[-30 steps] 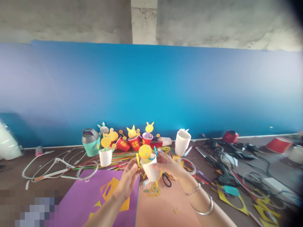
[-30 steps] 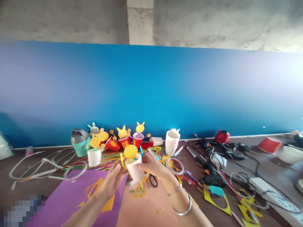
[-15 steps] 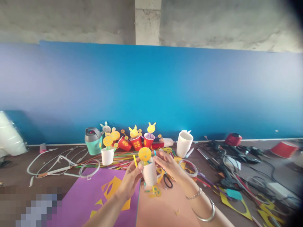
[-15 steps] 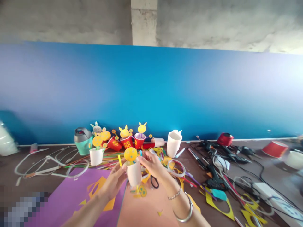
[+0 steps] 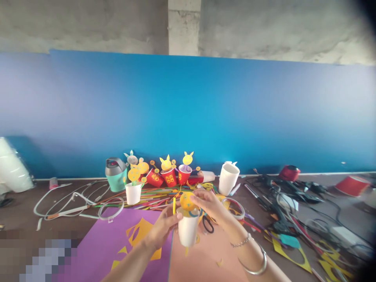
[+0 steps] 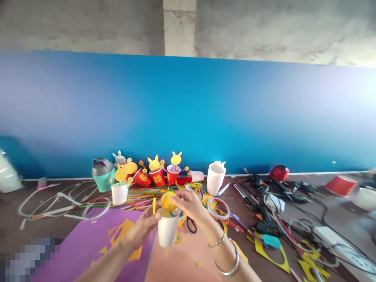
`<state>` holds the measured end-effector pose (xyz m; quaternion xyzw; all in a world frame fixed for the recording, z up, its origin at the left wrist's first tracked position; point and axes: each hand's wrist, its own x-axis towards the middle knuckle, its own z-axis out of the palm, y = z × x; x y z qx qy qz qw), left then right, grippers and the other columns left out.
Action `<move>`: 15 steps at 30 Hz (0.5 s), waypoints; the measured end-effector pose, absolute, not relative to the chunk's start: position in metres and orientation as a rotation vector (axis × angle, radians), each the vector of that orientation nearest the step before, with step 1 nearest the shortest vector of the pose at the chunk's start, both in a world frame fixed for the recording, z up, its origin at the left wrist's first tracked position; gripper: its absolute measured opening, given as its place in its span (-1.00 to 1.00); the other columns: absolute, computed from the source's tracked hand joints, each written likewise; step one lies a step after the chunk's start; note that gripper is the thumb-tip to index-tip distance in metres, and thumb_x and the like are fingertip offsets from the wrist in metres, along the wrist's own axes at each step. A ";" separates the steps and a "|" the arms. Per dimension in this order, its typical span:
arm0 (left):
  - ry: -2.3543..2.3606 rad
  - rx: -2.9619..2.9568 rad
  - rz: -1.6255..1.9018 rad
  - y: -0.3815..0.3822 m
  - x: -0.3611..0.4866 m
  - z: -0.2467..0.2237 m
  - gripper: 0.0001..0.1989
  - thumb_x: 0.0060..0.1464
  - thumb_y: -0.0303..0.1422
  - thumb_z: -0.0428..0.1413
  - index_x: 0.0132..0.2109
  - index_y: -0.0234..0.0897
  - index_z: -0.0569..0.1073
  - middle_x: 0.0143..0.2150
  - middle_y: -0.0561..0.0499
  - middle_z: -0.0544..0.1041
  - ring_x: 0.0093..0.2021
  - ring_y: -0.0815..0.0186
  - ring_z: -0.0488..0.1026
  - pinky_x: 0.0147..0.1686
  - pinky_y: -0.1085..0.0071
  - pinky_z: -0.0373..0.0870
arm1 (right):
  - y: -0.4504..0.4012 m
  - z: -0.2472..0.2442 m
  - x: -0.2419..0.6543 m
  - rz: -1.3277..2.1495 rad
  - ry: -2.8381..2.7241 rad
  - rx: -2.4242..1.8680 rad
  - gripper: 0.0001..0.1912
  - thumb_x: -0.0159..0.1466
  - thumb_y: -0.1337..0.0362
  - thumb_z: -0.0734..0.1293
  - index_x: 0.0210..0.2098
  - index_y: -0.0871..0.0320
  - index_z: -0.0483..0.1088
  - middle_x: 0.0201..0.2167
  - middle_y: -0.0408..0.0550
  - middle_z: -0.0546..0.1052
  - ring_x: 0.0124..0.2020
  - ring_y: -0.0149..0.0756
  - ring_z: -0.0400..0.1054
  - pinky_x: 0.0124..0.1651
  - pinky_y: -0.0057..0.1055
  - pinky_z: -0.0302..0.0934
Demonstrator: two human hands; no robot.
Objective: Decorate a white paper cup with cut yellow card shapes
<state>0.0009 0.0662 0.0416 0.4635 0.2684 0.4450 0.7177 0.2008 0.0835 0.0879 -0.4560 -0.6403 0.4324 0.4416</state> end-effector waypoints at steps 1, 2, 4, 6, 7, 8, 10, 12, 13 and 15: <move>0.581 1.039 0.983 0.065 0.002 0.043 -0.34 -0.10 -0.17 0.42 0.16 -0.21 0.50 -0.09 -0.17 0.63 -0.18 0.06 0.57 -0.22 0.31 0.41 | 0.082 0.088 0.200 1.084 -1.593 -1.140 -0.62 0.12 -0.06 0.48 -0.47 0.16 0.51 -0.36 -0.03 0.52 -0.30 -0.18 0.39 -0.32 -0.37 0.24; 0.564 1.048 0.987 0.064 0.003 0.045 -0.33 -0.11 -0.18 0.42 0.16 -0.21 0.49 -0.09 -0.17 0.63 -0.12 0.03 0.57 -0.15 0.28 0.41 | 0.081 0.088 0.198 1.107 -1.586 -1.145 -0.66 0.09 -0.01 0.50 -0.49 0.14 0.51 -0.35 -0.04 0.52 -0.30 -0.18 0.40 -0.34 -0.37 0.25; 0.523 1.047 0.985 0.062 0.004 0.046 -0.31 -0.11 -0.21 0.42 0.19 -0.19 0.46 -0.04 -0.18 0.62 -0.01 -0.02 0.54 -0.04 0.22 0.40 | 0.078 0.090 0.197 1.170 -1.574 -1.158 -0.76 0.08 0.09 0.51 -0.45 0.12 0.53 -0.34 -0.05 0.53 -0.32 -0.19 0.41 -0.35 -0.36 0.27; 0.510 1.021 0.965 0.060 0.005 0.045 -0.30 -0.09 -0.20 0.41 0.21 -0.18 0.44 0.01 -0.19 0.60 0.06 -0.06 0.50 0.02 0.16 0.38 | 0.075 0.093 0.196 1.200 -1.609 -1.156 -0.84 0.10 0.16 0.48 -0.43 0.12 0.54 -0.35 -0.05 0.54 -0.33 -0.20 0.41 -0.36 -0.36 0.27; 0.515 1.003 0.951 0.060 0.006 0.044 -0.29 -0.09 -0.19 0.41 0.21 -0.18 0.43 0.04 -0.19 0.59 0.08 -0.07 0.49 0.03 0.14 0.38 | 0.074 0.094 0.197 1.190 -1.631 -1.151 -0.86 0.10 0.18 0.47 -0.43 0.12 0.53 -0.35 -0.05 0.54 -0.33 -0.20 0.41 -0.36 -0.36 0.27; 0.519 0.989 0.940 0.060 0.006 0.043 -0.29 -0.09 -0.18 0.41 0.22 -0.18 0.43 0.05 -0.20 0.58 0.09 -0.08 0.49 0.04 0.12 0.38 | 0.073 0.096 0.197 1.173 -1.649 -1.147 -0.87 0.11 0.19 0.46 -0.43 0.12 0.53 -0.34 -0.05 0.54 -0.31 -0.19 0.41 -0.35 -0.36 0.28; 0.509 0.980 0.933 0.060 0.006 0.041 -0.28 -0.09 -0.17 0.40 0.22 -0.19 0.42 0.06 -0.21 0.57 0.10 -0.08 0.48 0.04 0.12 0.38 | 0.072 0.098 0.198 1.155 -1.664 -1.143 -0.86 0.11 0.18 0.45 -0.41 0.12 0.54 -0.33 -0.05 0.53 -0.28 -0.18 0.42 -0.34 -0.35 0.29; 0.485 0.994 0.938 0.060 0.006 0.041 -0.30 -0.07 -0.17 0.40 0.21 -0.20 0.42 0.06 -0.20 0.57 0.10 -0.08 0.48 0.03 0.13 0.39 | 0.073 0.098 0.200 1.164 -1.665 -1.161 -0.82 0.09 0.16 0.47 -0.37 0.13 0.54 -0.35 -0.06 0.53 -0.27 -0.17 0.43 -0.33 -0.36 0.30; 0.476 1.001 0.943 0.060 0.006 0.041 -0.31 -0.06 -0.18 0.39 0.21 -0.21 0.42 0.05 -0.20 0.57 0.09 -0.07 0.49 0.03 0.13 0.39 | 0.073 0.097 0.200 1.171 -1.665 -1.174 -0.78 0.06 0.15 0.50 -0.35 0.13 0.54 -0.35 -0.07 0.53 -0.27 -0.17 0.43 -0.34 -0.36 0.30; 0.473 1.006 0.949 0.060 0.006 0.042 -0.32 -0.06 -0.17 0.40 0.20 -0.21 0.43 0.03 -0.19 0.58 0.07 -0.06 0.49 0.02 0.14 0.39 | 0.074 0.095 0.201 1.184 -1.664 -1.200 -0.70 -0.01 0.16 0.55 -0.29 0.11 0.55 -0.36 -0.09 0.54 -0.29 -0.17 0.44 -0.34 -0.37 0.32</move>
